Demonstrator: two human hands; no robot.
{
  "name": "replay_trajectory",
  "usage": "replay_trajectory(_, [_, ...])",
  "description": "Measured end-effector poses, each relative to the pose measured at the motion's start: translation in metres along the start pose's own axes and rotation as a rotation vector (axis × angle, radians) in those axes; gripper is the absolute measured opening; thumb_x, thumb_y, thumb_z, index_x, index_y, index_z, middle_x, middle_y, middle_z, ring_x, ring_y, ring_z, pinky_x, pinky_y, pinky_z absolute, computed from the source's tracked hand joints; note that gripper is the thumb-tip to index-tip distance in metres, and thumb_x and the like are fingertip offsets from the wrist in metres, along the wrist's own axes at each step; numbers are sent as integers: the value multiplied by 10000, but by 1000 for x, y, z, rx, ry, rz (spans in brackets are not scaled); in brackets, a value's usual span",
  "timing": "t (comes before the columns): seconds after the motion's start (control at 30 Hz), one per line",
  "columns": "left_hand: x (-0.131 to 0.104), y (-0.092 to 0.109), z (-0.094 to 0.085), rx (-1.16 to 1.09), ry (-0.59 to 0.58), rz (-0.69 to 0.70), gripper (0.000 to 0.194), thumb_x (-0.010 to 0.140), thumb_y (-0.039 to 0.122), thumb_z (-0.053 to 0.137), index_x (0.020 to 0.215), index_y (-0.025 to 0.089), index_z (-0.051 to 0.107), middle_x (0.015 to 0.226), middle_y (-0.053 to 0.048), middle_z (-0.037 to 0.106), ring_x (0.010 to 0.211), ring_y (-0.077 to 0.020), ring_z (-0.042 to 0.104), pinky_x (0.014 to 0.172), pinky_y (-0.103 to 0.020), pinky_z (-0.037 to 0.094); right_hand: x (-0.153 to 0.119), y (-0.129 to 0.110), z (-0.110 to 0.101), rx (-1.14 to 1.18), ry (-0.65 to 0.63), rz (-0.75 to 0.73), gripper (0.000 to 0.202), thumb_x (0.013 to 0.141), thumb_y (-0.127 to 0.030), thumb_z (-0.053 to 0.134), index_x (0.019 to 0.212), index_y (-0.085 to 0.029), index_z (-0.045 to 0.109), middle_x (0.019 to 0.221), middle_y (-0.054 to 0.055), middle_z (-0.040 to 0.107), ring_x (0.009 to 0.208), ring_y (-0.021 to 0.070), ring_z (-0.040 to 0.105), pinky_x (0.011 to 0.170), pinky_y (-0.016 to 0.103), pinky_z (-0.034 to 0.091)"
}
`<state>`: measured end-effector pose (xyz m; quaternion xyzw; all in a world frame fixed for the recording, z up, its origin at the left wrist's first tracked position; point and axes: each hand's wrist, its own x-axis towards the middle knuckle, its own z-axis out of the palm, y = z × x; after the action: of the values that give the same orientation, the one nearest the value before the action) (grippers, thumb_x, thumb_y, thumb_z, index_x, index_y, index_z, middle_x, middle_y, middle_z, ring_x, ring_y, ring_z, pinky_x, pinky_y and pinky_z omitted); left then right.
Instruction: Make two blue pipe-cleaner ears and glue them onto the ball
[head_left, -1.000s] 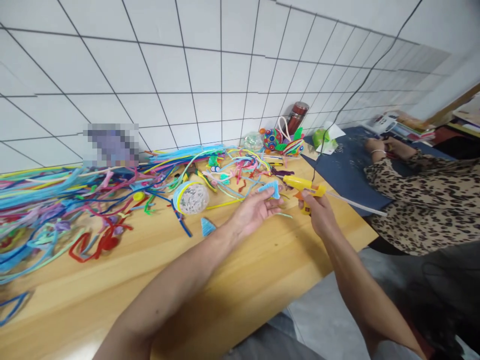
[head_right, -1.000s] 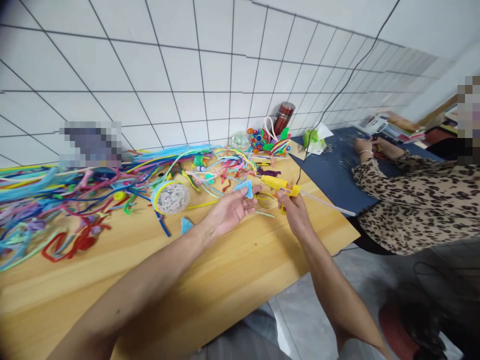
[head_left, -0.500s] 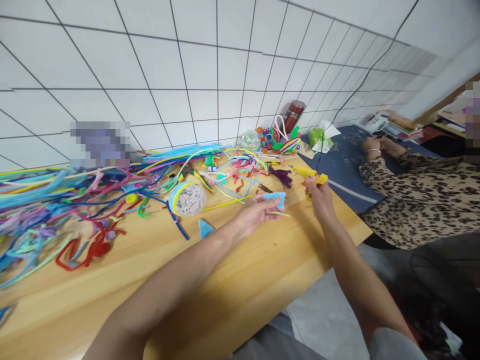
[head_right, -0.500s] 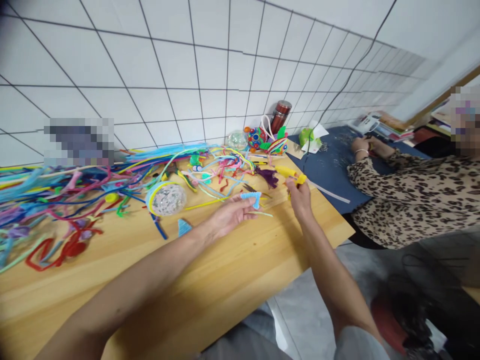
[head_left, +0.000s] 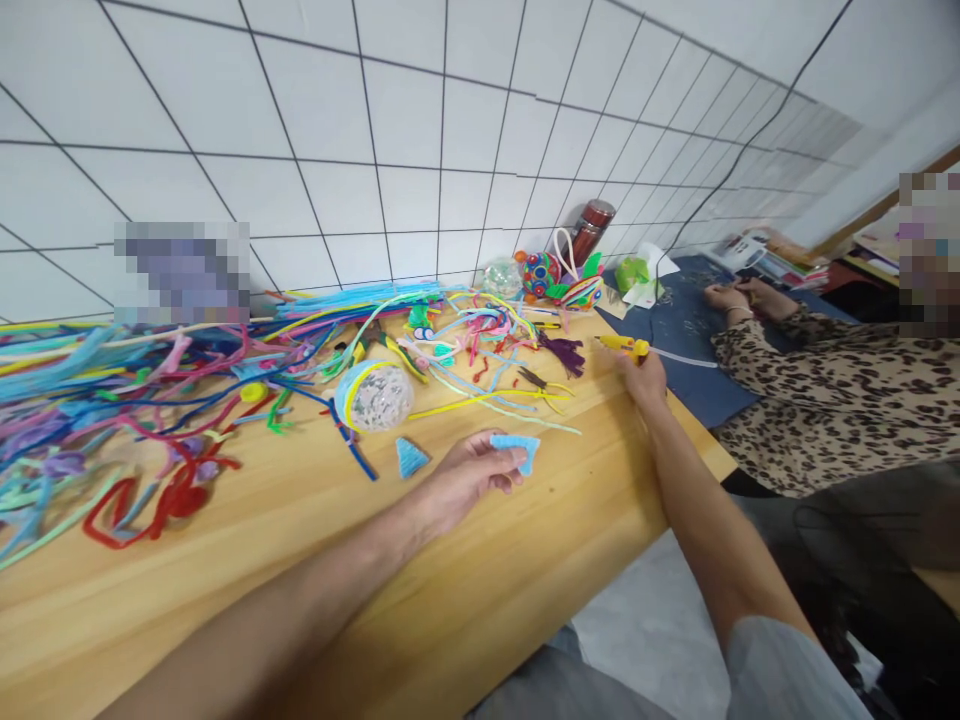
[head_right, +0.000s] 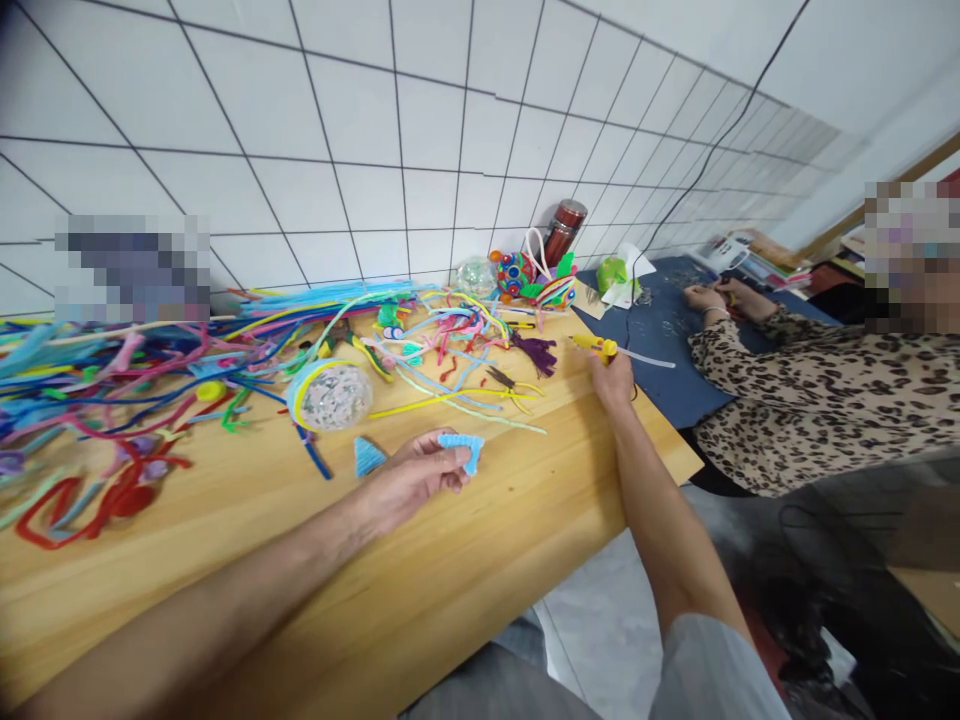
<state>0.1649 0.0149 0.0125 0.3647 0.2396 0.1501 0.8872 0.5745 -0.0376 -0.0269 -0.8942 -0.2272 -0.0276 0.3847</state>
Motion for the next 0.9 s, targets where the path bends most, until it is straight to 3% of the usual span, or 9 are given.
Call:
replay_trajectory(0.13, [-9, 11, 6, 40, 45, 77, 453, 577, 475, 1003, 770, 168, 732, 724, -13, 701, 621, -99, 604, 594, -237, 440, -18, -1, -27, -14, 43, -15, 488, 738, -487, 754, 1078, -140, 700, 1111, 180, 758, 1002, 314, 699, 957, 490, 560])
replay_trajectory(0.27, [-34, 29, -5, 156, 109, 175, 405, 642, 471, 951, 779, 168, 721, 695, 10, 643, 564, -71, 498, 536, -233, 360, -65, -8, -51, 26, 38, -55, 468, 729, -569, 760, 987, -186, 685, 1034, 152, 729, 966, 329, 696, 987, 586, 548])
replay_trajectory(0.37, [-59, 45, -30, 255, 133, 203, 380, 655, 443, 937, 788, 164, 715, 694, 20, 624, 591, -78, 504, 573, -236, 390, -104, -27, -50, 282, -168, -182, 497, 735, -606, 776, 1059, -242, 679, 1055, 101, 743, 984, 311, 714, 1011, 592, 555])
replay_trajectory(0.5, [-85, 65, -74, 313, 256, 301, 368, 699, 460, 896, 807, 162, 710, 673, 25, 618, 576, -78, 489, 572, -236, 384, -150, -83, -26, 340, -428, -341, 443, 776, -602, 806, 1057, -272, 714, 1049, 61, 763, 967, 275, 717, 1019, 562, 558])
replay_trajectory(0.6, [-95, 79, -105, 338, 344, 428, 343, 750, 460, 856, 759, 171, 672, 628, 32, 587, 554, -78, 469, 564, -242, 372, -176, -135, 1, 399, -650, -485, 392, 840, -549, 791, 1114, -285, 697, 1112, 63, 760, 1045, 273, 723, 1021, 529, 566])
replay_trajectory(0.67, [-97, 88, -121, 367, 385, 511, 348, 755, 447, 858, 734, 179, 636, 605, 39, 576, 543, -77, 457, 555, -243, 361, -188, -166, 21, 425, -727, -582, 410, 830, -538, 808, 1125, -283, 679, 1132, 65, 751, 1054, 276, 722, 1014, 524, 572])
replay_trajectory(0.8, [-95, 101, -140, 377, 513, 596, 371, 709, 427, 887, 780, 193, 607, 591, 57, 573, 525, -79, 447, 534, -244, 342, -202, -211, 59, 425, -844, -735, 471, 860, -552, 791, 1227, -297, 641, 1316, 87, 699, 1225, 307, 676, 1084, 559, 544])
replay_trajectory(0.9, [-91, 100, -144, 392, 528, 609, 348, 715, 425, 866, 771, 186, 620, 607, 48, 584, 539, -82, 456, 540, -246, 352, -204, -228, 81, 448, -940, -872, 676, 809, -540, 854, 1384, -325, 572, 1509, 100, 589, 1446, 343, 541, 1194, 587, 474])
